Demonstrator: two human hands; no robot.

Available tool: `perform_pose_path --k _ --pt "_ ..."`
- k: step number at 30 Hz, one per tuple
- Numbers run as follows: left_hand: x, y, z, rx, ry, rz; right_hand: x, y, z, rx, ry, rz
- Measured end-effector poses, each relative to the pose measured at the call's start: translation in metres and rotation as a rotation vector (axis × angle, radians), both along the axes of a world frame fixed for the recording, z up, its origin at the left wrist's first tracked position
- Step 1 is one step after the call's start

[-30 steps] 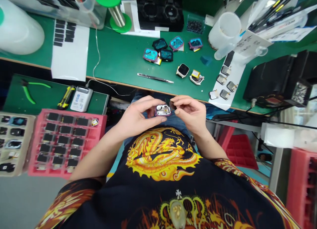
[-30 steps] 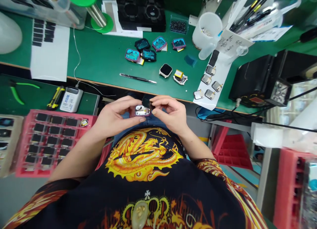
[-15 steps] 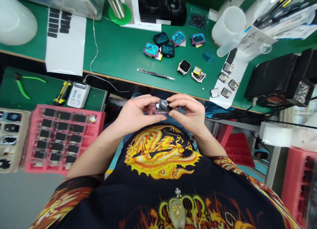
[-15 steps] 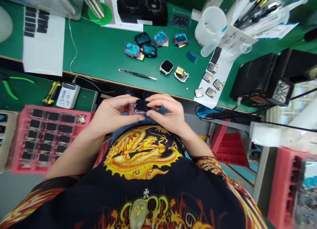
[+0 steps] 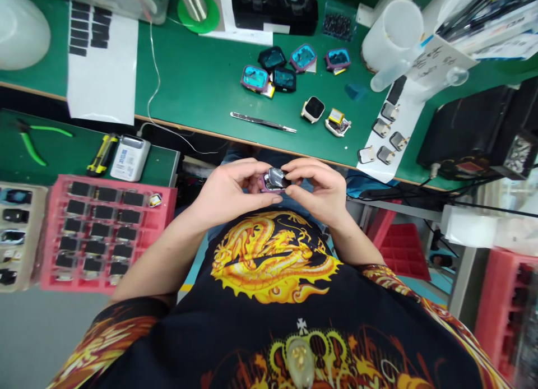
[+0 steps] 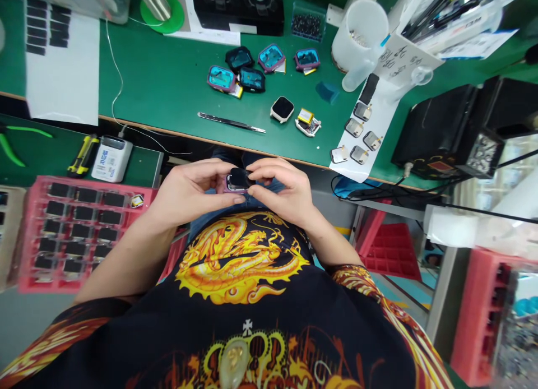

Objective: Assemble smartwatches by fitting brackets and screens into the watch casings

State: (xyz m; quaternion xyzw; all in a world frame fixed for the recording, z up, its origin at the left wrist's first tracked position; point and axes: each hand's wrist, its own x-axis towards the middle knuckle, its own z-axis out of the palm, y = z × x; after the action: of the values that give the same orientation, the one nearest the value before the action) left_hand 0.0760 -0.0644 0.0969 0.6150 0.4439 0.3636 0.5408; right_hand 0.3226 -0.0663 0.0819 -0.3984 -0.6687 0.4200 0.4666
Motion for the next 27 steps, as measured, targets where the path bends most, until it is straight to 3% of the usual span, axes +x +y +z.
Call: perform_pose_path --k 20,27 --pt "0.006 -0.005 0.002 -0.105 -0.096 0.076 -0.003 -0.003 -0.002 -0.022 0.008 -0.005" --pt "0.019 -0.009 0.021 -0.051 -0.102 0.137 -0.004 -0.007 -0.016 -0.01 0.128 -0.097"
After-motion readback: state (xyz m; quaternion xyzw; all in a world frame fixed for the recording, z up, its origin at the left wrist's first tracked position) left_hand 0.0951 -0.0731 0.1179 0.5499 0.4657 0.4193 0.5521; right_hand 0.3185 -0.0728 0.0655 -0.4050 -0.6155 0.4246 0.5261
